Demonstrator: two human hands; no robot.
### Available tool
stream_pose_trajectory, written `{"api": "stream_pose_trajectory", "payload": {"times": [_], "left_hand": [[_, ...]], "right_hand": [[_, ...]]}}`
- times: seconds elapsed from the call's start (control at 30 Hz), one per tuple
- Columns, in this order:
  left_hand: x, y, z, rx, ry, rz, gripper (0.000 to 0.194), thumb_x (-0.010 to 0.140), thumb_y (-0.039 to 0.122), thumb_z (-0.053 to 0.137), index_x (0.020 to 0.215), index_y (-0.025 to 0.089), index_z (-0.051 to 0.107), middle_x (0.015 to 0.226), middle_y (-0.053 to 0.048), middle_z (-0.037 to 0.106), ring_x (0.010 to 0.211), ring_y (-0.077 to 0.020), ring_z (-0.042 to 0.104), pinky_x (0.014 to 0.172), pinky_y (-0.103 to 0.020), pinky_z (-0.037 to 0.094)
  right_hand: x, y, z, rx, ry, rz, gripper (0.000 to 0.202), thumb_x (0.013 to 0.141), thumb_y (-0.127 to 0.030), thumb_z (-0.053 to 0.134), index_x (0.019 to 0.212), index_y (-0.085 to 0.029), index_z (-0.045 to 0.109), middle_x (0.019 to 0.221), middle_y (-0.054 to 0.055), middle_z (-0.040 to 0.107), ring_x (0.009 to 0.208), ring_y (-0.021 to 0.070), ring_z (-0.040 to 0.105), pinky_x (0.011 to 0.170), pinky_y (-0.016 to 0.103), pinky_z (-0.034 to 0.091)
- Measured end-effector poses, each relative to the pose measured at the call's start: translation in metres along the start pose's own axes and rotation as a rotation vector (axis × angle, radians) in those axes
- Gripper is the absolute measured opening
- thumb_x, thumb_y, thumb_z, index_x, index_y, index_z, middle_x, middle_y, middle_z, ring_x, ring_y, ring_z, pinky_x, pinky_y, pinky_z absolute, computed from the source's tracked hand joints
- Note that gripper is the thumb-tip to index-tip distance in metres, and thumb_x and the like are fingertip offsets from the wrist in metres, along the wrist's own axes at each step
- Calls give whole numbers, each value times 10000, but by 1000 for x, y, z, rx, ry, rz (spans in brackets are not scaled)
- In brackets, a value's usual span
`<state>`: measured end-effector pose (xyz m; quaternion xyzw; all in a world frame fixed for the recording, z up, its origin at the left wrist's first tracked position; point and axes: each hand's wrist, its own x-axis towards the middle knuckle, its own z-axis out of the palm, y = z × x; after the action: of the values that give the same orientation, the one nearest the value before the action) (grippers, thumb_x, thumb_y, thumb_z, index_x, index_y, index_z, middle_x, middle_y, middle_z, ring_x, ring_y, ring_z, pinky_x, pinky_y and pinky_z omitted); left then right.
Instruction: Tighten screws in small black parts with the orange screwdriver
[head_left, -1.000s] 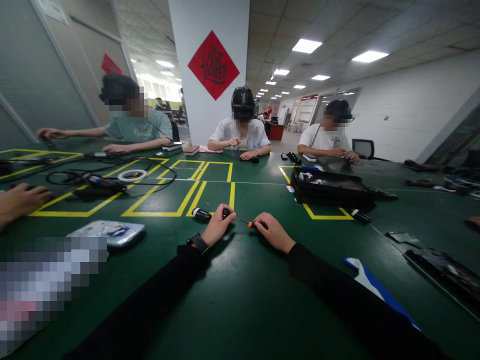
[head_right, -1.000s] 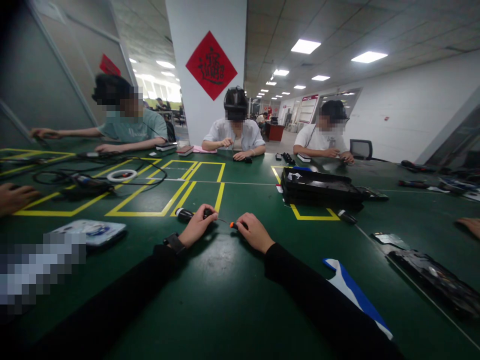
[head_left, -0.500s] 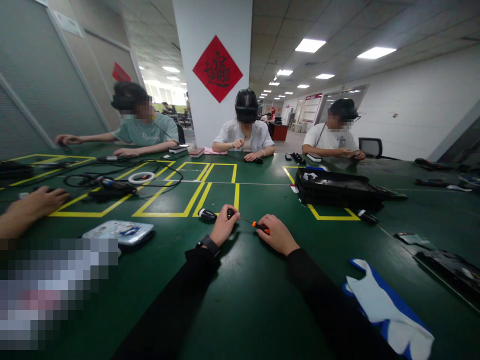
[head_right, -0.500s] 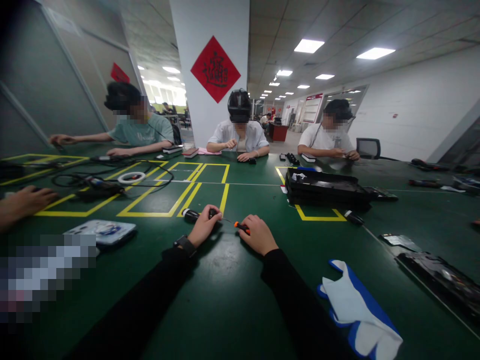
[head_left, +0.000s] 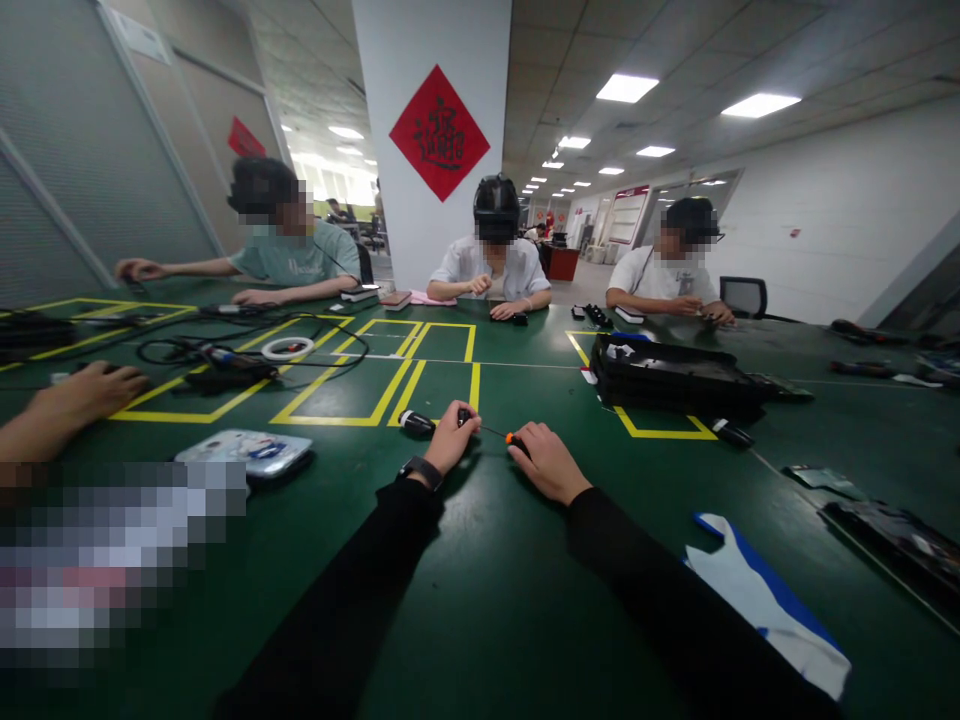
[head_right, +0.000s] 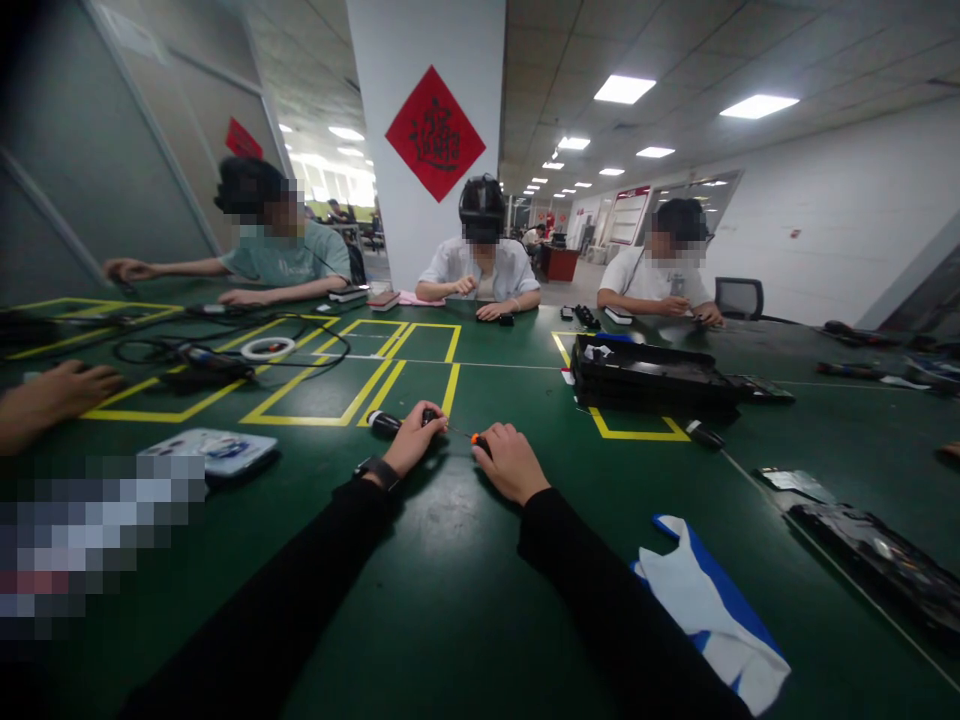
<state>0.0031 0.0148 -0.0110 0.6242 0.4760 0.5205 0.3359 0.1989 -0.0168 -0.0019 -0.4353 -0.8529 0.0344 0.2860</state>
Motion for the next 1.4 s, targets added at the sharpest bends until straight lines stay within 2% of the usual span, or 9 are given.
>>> {"api": "stream_pose_trajectory", "payload": {"times": [0.13, 0.27, 0.4, 0.6, 0.8, 1.0, 1.1, 1.23, 1.4], "left_hand": [[0, 2, 0, -56, -32, 0, 155, 734, 291, 484, 846, 186, 462, 765, 11, 557, 653, -108, 546, 673, -270, 435], [-3, 4, 0, -80, -54, -3, 164, 733, 275, 482, 869, 185, 463, 834, -9, 568, 683, -111, 543, 670, -270, 445], [-4, 6, 1, -87, -84, 27, 159, 731, 249, 472, 877, 186, 476, 881, -17, 572, 710, -111, 542, 685, -268, 444], [-4, 6, -1, -68, -86, 17, 162, 733, 284, 482, 863, 187, 484, 770, 4, 571, 679, -115, 540, 666, -260, 429], [-4, 4, -1, 42, -68, 55, 182, 734, 341, 497, 833, 189, 495, 713, 22, 551, 654, -114, 520, 673, -259, 417], [-4, 5, -1, 38, -81, 65, 165, 737, 335, 497, 825, 196, 489, 710, 26, 547, 649, -115, 518, 664, -254, 415], [-5, 7, -2, 16, -94, 59, 158, 740, 329, 493, 827, 197, 487, 693, 27, 544, 638, -116, 520, 653, -254, 416], [-6, 9, -2, 7, -102, 65, 144, 740, 316, 487, 819, 196, 488, 677, 29, 541, 632, -118, 520, 655, -259, 416], [-6, 9, -2, 11, -104, 61, 153, 745, 327, 482, 828, 197, 485, 699, 25, 546, 646, -120, 525, 663, -263, 418]], "right_hand": [[3, 5, 3, 66, -12, -13, 227, 879, -246, 338, 836, -174, 549, 864, 64, 534, 832, 165, 458, 795, 313, 351], [1, 11, 3, 215, 16, 47, 139, 825, -239, 450, 919, -184, 537, 891, 48, 552, 850, 160, 480, 784, 310, 376], [0, 14, 2, 338, 17, 100, 215, 783, -249, 515, 992, -201, 511, 928, 30, 558, 870, 147, 504, 787, 302, 392], [2, 16, 4, 262, 50, 85, 183, 845, -241, 409, 886, -168, 571, 882, 59, 558, 873, 159, 486, 825, 328, 366], [0, 12, 1, 304, 39, 76, 174, 766, -260, 538, 917, -174, 536, 892, 41, 541, 830, 151, 487, 763, 299, 391], [2, 15, 3, 222, 35, 70, 193, 848, -229, 392, 832, -172, 576, 838, 49, 547, 842, 156, 473, 804, 315, 360], [0, 16, 3, 224, 60, 63, 115, 805, -229, 472, 862, -173, 555, 861, 43, 541, 837, 158, 471, 784, 307, 368], [-1, 16, 2, 253, 85, 85, 156, 754, -245, 543, 894, -177, 530, 886, 36, 536, 832, 157, 472, 765, 299, 376], [1, 17, 4, 234, 67, 104, 182, 840, -227, 399, 844, -172, 573, 849, 44, 542, 838, 153, 468, 794, 305, 360]]}}
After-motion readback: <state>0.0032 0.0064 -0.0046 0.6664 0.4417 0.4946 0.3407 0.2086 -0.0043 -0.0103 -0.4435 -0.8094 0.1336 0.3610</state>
